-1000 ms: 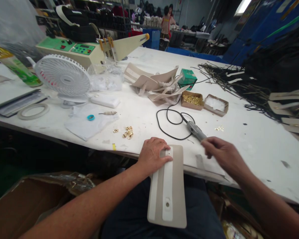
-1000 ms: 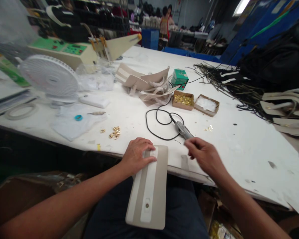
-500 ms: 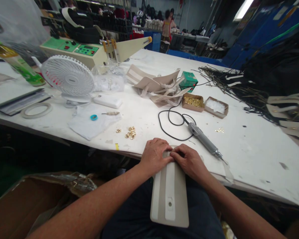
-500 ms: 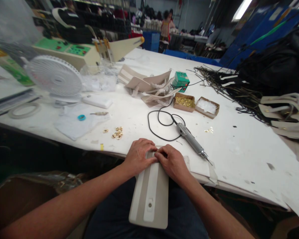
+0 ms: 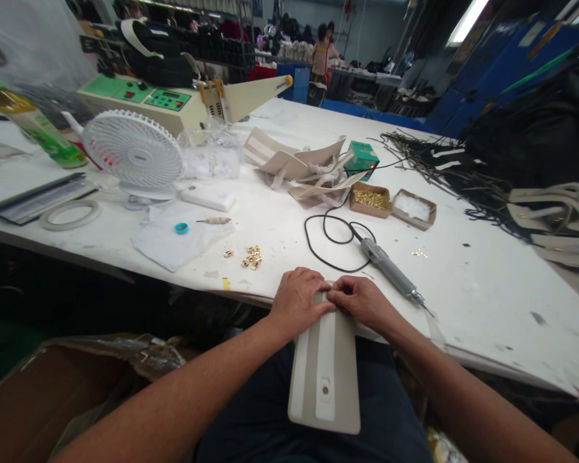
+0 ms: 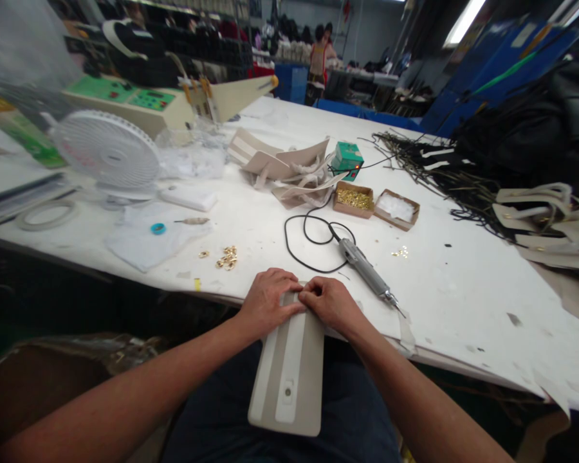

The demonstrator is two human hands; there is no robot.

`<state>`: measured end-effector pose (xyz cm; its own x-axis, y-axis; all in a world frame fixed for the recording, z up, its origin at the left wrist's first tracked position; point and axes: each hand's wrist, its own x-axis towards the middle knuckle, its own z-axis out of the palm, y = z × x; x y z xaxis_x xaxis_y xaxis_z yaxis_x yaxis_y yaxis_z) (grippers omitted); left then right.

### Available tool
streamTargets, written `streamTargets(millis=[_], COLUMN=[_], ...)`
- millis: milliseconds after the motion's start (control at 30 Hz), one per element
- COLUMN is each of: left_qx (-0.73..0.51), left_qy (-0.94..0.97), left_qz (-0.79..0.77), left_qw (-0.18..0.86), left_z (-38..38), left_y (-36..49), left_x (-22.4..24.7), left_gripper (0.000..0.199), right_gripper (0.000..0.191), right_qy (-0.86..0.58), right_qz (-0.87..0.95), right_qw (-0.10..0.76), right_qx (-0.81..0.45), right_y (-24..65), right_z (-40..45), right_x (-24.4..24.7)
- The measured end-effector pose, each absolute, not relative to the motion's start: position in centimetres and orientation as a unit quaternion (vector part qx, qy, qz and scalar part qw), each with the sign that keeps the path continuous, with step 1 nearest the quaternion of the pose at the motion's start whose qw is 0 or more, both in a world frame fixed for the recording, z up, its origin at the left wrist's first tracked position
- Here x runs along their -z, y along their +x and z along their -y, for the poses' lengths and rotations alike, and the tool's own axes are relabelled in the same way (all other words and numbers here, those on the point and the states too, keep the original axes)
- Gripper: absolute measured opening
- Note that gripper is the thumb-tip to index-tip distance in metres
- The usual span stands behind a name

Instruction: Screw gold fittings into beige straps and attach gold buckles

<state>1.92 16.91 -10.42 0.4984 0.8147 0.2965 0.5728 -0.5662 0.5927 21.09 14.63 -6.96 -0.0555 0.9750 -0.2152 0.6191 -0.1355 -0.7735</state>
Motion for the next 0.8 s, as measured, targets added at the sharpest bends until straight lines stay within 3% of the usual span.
streamTargets(millis=[800], left_qx=[-0.285], left_qy=[0.843], left_qz=[-0.402], left_qw=[0.217], left_z=[-16.69], left_y=[1.66], left_x=[10.36], left_gripper=[0.036], right_gripper=[0.016], right_qy=[-0.626], right_qz=[0.586], right_qw=[0.207], right_qx=[-0.472], right_y=[21.82], right_z=[-15.36], right_x=[6.87])
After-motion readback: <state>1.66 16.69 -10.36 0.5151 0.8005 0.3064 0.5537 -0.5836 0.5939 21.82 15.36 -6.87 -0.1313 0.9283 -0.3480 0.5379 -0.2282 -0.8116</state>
